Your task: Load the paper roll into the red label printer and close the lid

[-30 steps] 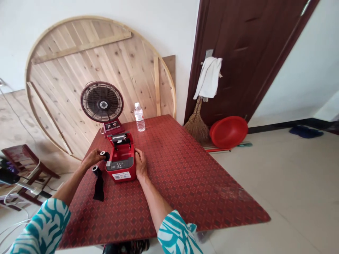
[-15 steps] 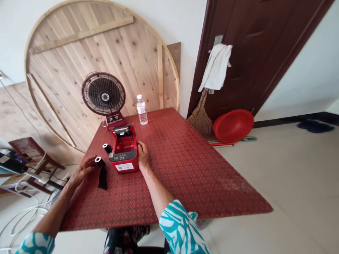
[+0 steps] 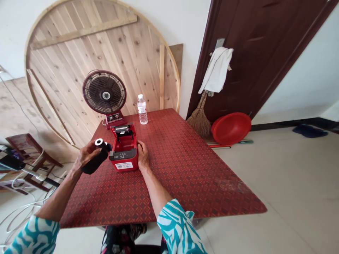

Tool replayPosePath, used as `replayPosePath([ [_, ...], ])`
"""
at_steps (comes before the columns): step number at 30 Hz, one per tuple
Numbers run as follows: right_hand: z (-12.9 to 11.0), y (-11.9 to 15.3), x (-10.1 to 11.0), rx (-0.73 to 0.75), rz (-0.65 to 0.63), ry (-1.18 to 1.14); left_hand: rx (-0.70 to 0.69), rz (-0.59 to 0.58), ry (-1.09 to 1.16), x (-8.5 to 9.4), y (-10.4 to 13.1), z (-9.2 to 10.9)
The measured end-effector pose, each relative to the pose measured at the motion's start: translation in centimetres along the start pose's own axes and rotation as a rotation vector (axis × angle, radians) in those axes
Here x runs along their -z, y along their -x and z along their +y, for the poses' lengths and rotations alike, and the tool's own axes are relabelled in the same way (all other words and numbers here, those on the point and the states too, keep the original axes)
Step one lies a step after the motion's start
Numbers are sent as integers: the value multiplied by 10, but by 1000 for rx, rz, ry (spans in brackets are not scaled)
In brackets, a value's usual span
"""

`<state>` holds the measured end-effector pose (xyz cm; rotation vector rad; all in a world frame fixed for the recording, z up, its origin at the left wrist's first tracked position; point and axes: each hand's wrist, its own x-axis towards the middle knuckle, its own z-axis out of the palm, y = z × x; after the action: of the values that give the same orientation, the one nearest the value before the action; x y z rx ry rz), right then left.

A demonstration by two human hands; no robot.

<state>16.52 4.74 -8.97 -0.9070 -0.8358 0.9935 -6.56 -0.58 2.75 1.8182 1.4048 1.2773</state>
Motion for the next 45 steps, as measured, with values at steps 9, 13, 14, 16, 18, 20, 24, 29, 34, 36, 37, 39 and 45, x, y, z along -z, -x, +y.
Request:
replayPosePath([
  [9, 5, -2, -3, 13, -13, -1, -245, -462, -684, -57, -63, 50],
  [13, 3, -2, -4, 21, -10, 15, -206, -570, -933, -67, -76, 52],
  [14, 3, -2, -4, 23, -10, 21, -188, -601, -967, -68, -78, 53],
  [16, 1, -2, -5, 24, -8, 30, -174, -667, -1007, -71, -79, 53],
  [18, 0, -2, -5, 24, -6, 38, -186, -725, -1019, -76, -80, 50],
  [20, -1, -2, -4, 28, -6, 42, -181, -772, -1004, -83, -83, 43],
  [24, -1, -2, -3, 16, -20, 34, -137, -826, -755, -90, -93, 29],
  [29, 0, -1, -3, 9, -26, 19, -107, -645, -357, -71, -78, 24],
  [34, -1, -4, -2, -28, -3, 22, -21, -246, -4, -53, -21, 10],
  [36, -5, -13, -3, -17, 9, 34, -88, -160, 22, -54, -3, 0],
  [37, -9, -19, -5, 2, 13, 36, -141, -141, 29, -56, 3, -4],
  [39, -19, -37, -10, 59, 19, 29, -256, -138, 15, -60, 8, -9],
  [45, -58, -70, -29, 143, -133, 31, -525, 1, -262, -64, 7, -15],
])
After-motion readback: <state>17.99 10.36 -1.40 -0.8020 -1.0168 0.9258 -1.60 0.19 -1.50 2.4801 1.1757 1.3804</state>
